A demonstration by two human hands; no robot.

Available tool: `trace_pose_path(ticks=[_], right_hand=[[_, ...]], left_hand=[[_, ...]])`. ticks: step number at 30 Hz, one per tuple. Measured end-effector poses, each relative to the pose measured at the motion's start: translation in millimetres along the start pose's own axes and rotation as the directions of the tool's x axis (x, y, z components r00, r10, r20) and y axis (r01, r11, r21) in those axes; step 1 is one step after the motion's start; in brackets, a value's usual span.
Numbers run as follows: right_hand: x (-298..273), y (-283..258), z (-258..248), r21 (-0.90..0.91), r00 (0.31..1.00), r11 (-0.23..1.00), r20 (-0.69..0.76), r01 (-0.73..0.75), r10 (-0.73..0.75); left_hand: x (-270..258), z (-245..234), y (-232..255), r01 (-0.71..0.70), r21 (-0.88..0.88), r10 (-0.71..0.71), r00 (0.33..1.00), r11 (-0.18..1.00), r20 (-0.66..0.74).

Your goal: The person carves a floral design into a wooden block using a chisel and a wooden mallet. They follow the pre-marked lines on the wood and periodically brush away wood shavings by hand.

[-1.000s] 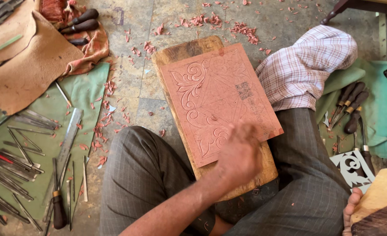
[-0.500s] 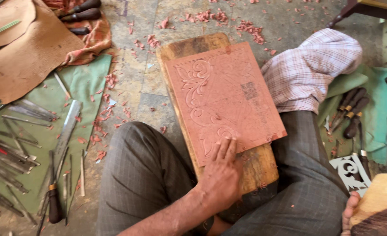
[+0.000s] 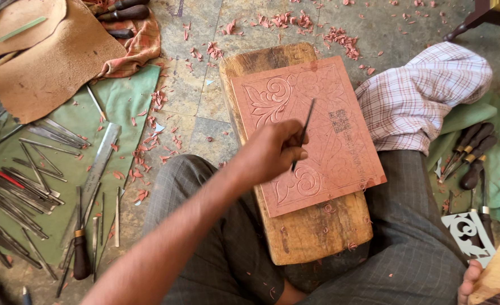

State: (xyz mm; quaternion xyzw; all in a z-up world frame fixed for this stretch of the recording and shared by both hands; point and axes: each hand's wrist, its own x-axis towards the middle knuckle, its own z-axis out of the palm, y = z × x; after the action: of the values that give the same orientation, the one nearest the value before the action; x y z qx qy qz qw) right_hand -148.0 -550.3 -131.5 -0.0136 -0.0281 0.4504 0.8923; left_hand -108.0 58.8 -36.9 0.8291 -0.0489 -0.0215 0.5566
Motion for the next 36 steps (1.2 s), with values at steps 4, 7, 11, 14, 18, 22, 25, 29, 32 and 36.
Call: trace_pose_path(ticks=[4,7,11,14,18,22,25,29,32,36], right_hand=[[7.0,-1.1,8.0,0.001,1.0,1.0,-0.017,-0.009,0.009],[11.9,1.6,9.3,-0.006,0.999,1.0,-0.03,0.025,-0.025],[15.1,0.6,10.9,-0.05,0.996,0.997,-0.056,0.067,-0.069],[15.3,4.7,10.0,-0.104,0.989,0.988,-0.086,0.112,-0.121],[20.1,12.0,11.8,-0.192,0.968,0.963,-0.128,0.189,-0.215],[43.3,32.0,26.7,-0.333,0.901,0.89,-0.192,0.312,-0.388],[83.9,64.4,53.5,-0.719,0.726,0.613,-0.223,0.328,-0.65],[168.1,121.1,107.7,-0.963,0.554,-0.148,-0.001,-0.225,-0.833],[231.7,162.8,141.9,-0.847,0.58,-0.384,0.115,-0.367,-0.807],[283.1,188.0,169.3,-0.589,0.665,-0.624,0.187,-0.513,-0.723]], left_hand=[[35.0,9.5,-14.5,-0.078,-0.009,0.077,0.952,0.997,0.297],[52.7,22.7,-22.6,-0.222,0.107,0.161,0.9,0.969,0.405],[65.2,31.1,-27.2,-0.318,0.194,0.194,0.857,0.928,0.477],[68.4,30.3,-24.4,-0.32,0.205,0.179,0.842,0.925,0.509],[70.8,27.1,-18.1,-0.31,0.236,0.144,0.834,0.921,0.533],[71.5,27.9,-15.6,-0.297,0.261,0.116,0.833,0.918,0.541],[73.7,29.5,-17.6,-0.32,0.265,0.132,0.827,0.91,0.546],[76.9,34.6,-16.9,-0.307,0.286,0.088,0.806,0.908,0.586],[75.5,33.7,-14.5,-0.296,0.296,0.069,0.804,0.908,0.591],[73.3,29.2,-13.7,-0.304,0.285,0.098,0.82,0.909,0.564]])
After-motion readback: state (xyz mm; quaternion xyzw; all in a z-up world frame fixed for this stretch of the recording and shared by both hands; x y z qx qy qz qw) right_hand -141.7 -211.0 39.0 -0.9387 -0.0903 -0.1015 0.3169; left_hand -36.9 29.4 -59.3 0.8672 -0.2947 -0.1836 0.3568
